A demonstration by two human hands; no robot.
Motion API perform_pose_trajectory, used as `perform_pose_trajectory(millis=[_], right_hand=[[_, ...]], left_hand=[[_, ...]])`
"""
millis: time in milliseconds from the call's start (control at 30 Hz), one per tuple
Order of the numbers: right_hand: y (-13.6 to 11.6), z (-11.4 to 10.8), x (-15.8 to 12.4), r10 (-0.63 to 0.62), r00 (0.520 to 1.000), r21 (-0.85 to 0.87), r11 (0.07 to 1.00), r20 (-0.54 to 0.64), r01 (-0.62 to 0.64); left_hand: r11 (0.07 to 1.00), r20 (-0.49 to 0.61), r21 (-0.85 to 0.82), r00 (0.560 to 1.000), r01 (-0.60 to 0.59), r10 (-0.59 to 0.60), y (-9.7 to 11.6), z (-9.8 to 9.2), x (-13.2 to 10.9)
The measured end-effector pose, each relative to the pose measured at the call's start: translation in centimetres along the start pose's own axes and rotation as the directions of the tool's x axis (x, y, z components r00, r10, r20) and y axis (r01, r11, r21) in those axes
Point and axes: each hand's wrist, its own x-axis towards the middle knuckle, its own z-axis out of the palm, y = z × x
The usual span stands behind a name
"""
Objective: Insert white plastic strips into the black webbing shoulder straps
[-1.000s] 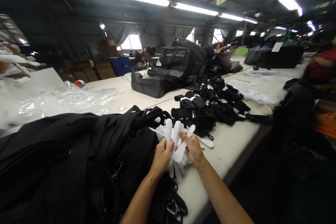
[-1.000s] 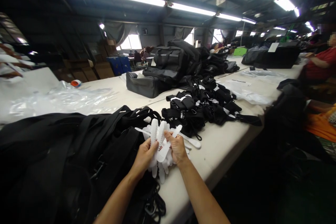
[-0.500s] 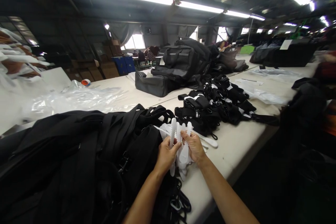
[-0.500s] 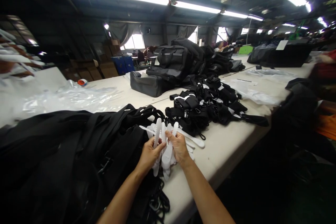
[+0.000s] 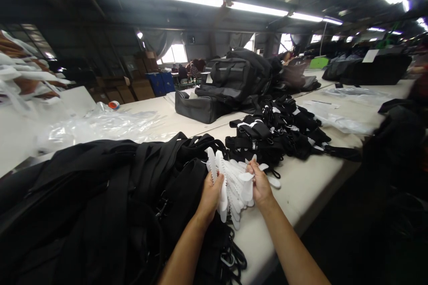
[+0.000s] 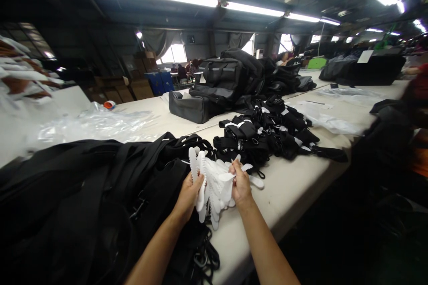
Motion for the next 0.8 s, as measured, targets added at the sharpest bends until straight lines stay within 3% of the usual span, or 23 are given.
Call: perform_pose_trajectory(millis=[100,200,267,533,733,800], right_hand=[[0.2,0.6,-0.5,-0.024,1.000,-0.030,0.999,0.014,0.025],[1.0,1.1,-1.3,0.086,0.971,-0.151,0.987,0.225,-0.052],[1.3,1.3,-1.7,0.130,0.946,-0.195,0.978,0.295,-0.074],[1.4,0.7,-1.3,0.068,0.948,-0.278,0.960,0.310,0.022],[2.1,0.4,-1.2,0.078,0.972,-0.222,0.975,0.223,-0.027],[2.3,0.2,-0.9,0.069,0.973,-0.208,0.978,0.221,-0.022]], left_hand=[[0.999,0.005,0.044,1.000,-0.004,0.004,-0.2,-0.1,0.1],[0.994,0.044,0.103,0.999,-0.029,0.025,-0.5,-0.3,0.2],[0.988,0.068,0.142,0.997,-0.052,0.043,-0.7,-0.4,0.3],[0.948,0.104,0.287,0.988,-0.138,0.113,-1.2,-0.6,0.3],[0.940,0.196,0.283,0.971,-0.190,0.137,-0.3,0.1,-0.3],[0.950,0.162,0.258,0.977,-0.178,0.139,0.0,0.1,-0.3]])
